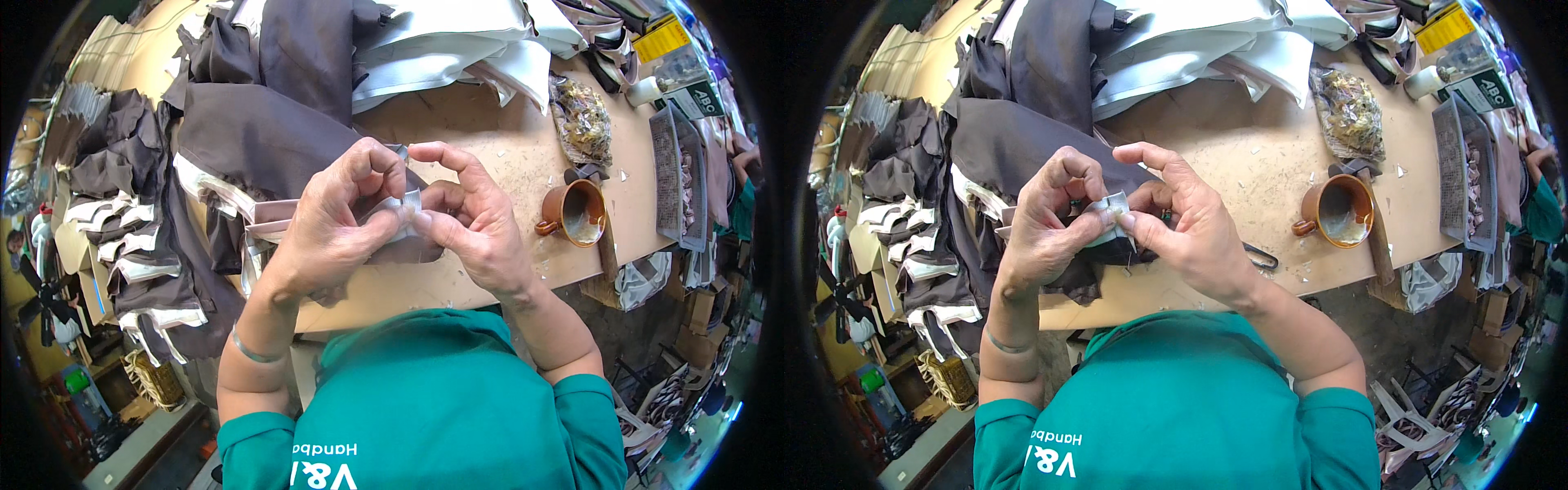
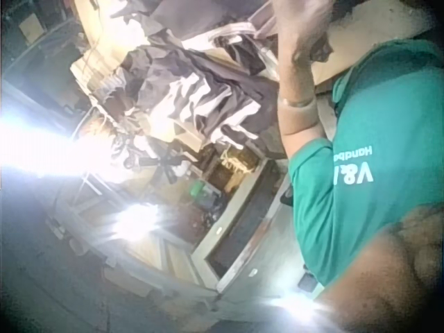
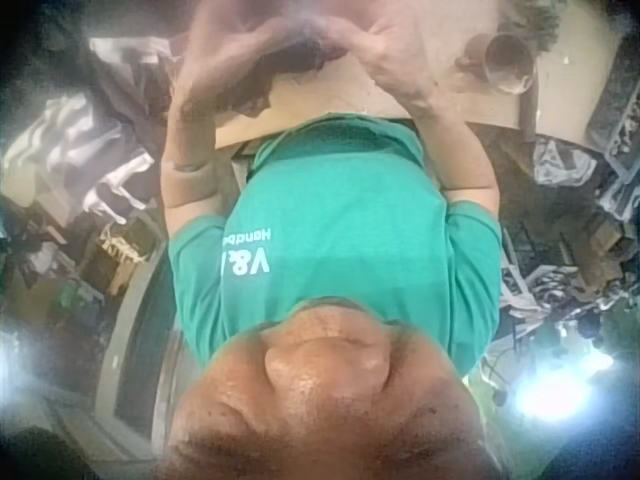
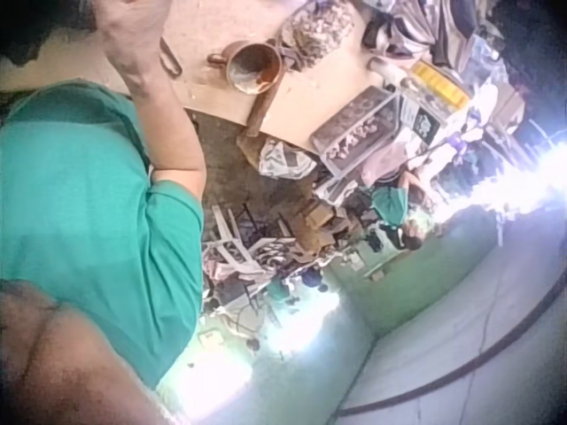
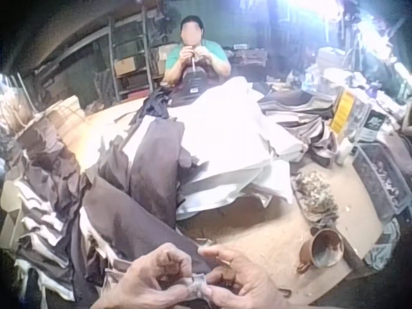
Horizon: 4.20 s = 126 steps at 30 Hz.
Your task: The person handles dark fabric pieces with white lining, folding and aligning the edges by hand. They use a small cutting tool to trim excess material from the fabric edges and continue to adjust and smooth the seams throughout the process.
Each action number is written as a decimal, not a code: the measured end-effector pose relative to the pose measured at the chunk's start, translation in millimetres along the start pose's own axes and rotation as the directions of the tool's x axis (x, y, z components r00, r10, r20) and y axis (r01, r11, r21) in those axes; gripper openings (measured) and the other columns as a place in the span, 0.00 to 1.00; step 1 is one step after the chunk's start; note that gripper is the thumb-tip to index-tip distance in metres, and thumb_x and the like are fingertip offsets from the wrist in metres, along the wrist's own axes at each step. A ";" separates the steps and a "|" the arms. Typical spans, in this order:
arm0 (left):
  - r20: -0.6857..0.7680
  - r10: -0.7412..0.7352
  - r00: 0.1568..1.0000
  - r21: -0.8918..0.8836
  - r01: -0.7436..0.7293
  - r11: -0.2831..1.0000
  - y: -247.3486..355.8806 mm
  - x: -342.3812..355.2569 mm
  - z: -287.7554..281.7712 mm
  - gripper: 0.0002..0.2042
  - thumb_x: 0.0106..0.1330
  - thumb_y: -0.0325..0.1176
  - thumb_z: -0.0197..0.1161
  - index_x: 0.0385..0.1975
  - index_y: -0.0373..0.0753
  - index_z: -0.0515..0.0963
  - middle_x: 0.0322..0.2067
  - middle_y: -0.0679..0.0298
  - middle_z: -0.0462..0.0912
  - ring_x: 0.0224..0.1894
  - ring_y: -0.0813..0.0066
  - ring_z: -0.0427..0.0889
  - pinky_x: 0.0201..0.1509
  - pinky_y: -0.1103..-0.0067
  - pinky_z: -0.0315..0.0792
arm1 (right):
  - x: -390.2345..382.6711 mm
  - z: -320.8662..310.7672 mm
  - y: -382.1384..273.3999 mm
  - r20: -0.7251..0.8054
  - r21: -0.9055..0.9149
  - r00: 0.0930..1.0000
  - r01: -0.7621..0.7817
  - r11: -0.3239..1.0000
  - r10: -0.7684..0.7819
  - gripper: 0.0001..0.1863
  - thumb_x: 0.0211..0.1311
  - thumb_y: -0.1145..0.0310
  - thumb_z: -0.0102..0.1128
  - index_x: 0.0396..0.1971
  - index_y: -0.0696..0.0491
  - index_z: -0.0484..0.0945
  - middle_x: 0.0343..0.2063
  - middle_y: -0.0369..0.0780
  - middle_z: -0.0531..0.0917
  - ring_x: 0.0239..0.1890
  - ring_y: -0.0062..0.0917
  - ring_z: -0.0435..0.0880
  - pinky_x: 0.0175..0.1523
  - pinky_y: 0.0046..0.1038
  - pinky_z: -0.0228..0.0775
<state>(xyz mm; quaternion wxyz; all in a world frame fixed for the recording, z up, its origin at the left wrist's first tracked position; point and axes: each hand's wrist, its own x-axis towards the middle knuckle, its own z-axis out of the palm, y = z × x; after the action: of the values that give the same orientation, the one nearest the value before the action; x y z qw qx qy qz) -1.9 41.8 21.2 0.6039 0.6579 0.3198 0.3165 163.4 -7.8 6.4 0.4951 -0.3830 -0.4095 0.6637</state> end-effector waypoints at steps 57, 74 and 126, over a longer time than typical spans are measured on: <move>-0.155 0.212 0.965 0.545 -0.096 0.833 -7.3 -5.8 33.8 0.15 0.54 0.18 0.57 0.40 0.34 0.63 0.32 0.58 0.77 0.35 0.72 0.80 0.41 0.78 0.74 | 0.4 3.0 6.5 0.172 -0.888 0.694 0.416 0.195 -0.699 0.26 0.41 0.88 0.55 0.46 0.59 0.69 0.33 0.44 0.79 0.27 0.28 0.80 0.32 0.25 0.73; -0.256 0.192 0.947 0.266 -0.122 0.956 -6.2 -3.8 26.0 0.13 0.52 0.19 0.58 0.32 0.36 0.61 0.20 0.64 0.73 0.26 0.83 0.75 0.28 0.84 0.72 | 13.2 -4.3 9.1 0.365 -0.711 0.521 0.691 0.130 -0.771 0.30 0.31 0.90 0.55 0.45 0.61 0.71 0.35 0.45 0.80 0.24 0.29 0.78 0.29 0.23 0.71; -0.408 -0.381 0.830 -0.513 0.137 0.848 -91.7 -76.3 39.7 0.09 0.61 0.27 0.54 0.38 0.29 0.70 0.36 0.61 0.76 0.40 0.76 0.75 0.48 0.78 0.68 | -114.4 -109.4 -30.2 -0.267 -0.885 0.959 -0.283 -0.370 -0.094 0.18 0.32 0.69 0.69 0.27 0.51 0.72 0.60 0.41 0.56 0.65 0.40 0.47 0.62 0.48 0.43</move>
<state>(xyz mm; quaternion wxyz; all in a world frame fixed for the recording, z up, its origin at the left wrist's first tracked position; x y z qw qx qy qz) -18.9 -37.0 -75.4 0.6783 0.3399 0.4677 0.4535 298.5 -95.6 5.4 -0.0531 -0.7292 -0.6817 0.0262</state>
